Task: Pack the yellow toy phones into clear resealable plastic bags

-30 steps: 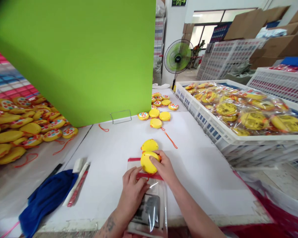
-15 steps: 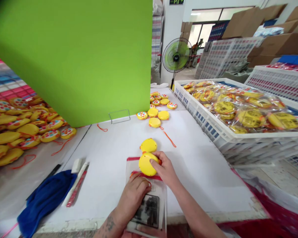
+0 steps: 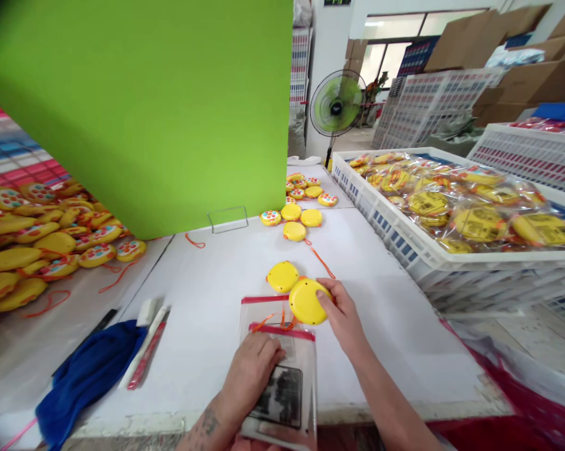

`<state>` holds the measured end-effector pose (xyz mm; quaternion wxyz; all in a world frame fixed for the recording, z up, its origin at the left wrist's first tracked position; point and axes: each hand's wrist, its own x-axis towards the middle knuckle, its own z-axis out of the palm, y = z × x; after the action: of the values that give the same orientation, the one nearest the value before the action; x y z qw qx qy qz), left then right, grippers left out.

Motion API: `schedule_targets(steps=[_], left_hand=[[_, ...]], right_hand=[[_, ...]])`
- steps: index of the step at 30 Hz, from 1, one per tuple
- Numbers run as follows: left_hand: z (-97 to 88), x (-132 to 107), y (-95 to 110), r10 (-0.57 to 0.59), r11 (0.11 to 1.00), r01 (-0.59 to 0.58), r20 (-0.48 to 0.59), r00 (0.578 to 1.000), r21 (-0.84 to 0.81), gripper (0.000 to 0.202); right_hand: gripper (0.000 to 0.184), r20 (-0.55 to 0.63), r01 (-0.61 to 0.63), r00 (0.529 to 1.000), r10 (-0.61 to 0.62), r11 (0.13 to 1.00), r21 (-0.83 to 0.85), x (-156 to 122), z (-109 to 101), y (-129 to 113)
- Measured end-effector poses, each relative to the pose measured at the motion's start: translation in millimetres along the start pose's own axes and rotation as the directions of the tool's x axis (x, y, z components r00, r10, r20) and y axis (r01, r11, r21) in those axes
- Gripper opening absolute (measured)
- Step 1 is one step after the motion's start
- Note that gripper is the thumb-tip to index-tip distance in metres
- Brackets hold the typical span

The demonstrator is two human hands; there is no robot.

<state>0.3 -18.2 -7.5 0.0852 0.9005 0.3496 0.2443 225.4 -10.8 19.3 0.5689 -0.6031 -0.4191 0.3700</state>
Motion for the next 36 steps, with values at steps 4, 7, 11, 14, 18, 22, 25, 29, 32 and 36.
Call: schedule_targets(steps=[4, 7, 11, 14, 18, 22, 25, 29, 32, 36], left_hand=[[1.1, -2, 0, -0.018, 0.999, 0.019, 0.019, 1.0, -0.036, 0.004], [1.8, -2, 0, -0.059, 0.996, 0.06, 0.031, 0.998, -0.06, 0.004], [3.5, -1, -2, -0.133, 0.986, 0.133, 0.006, 0.991, -0.098, 0.021], [1.5, 3, -2, -0.144, 0.987, 0.146, 0.026, 0.989, -0.07, 0.022], [-5.9, 6, 2, -0.112, 0.992, 0.117, 0.095, 0.989, -0.045, 0.011], [-9.2, 6, 4, -0.051, 0.998, 0.055, 0.128, 0.99, -0.033, 0.015], [-7.4, 4, 4, -0.031, 0.999, 0.033, 0.08, 0.996, -0.03, 0.014], [-7.8, 3, 2, -0.047, 0.998, 0.042, -0.102, 0.994, -0.051, 0.008], [-10.4, 3, 3, -0.052, 0.995, 0.034, -0.2, 0.978, -0.091, 0.01], [-11.0, 3, 1, -0.066, 0.98, 0.034, -0.162, 0.985, -0.195, 0.009]], right_hand=[[0.034, 0.011, -0.017, 1.0, 0.017, 1.0, -0.014, -2, -11, -3], [0.031, 0.051, -0.045, 0.998, 0.046, 0.999, -0.017, -4, -18, -3], [0.032, 0.101, -0.104, 0.989, 0.105, 0.994, -0.017, -4, -27, -6], [0.033, 0.098, -0.118, 0.988, 0.118, 0.993, -0.005, -4, -31, -9], [0.034, 0.035, -0.066, 0.997, 0.067, 0.998, -0.01, -3, -22, -8], [0.035, 0.059, -0.017, 0.998, 0.02, 0.999, -0.046, -7, 5, -2], [0.035, 0.169, 0.012, 0.986, -0.001, 0.998, -0.066, -13, 27, 3], [0.031, 0.325, 0.042, 0.946, 0.016, 0.984, -0.17, -23, 46, 1], [0.032, 0.517, 0.211, 0.855, -0.038, 0.936, -0.281, -26, 47, -6], [0.043, 0.401, 0.307, 0.909, -0.109, 0.826, -0.472, -20, 31, -15]])
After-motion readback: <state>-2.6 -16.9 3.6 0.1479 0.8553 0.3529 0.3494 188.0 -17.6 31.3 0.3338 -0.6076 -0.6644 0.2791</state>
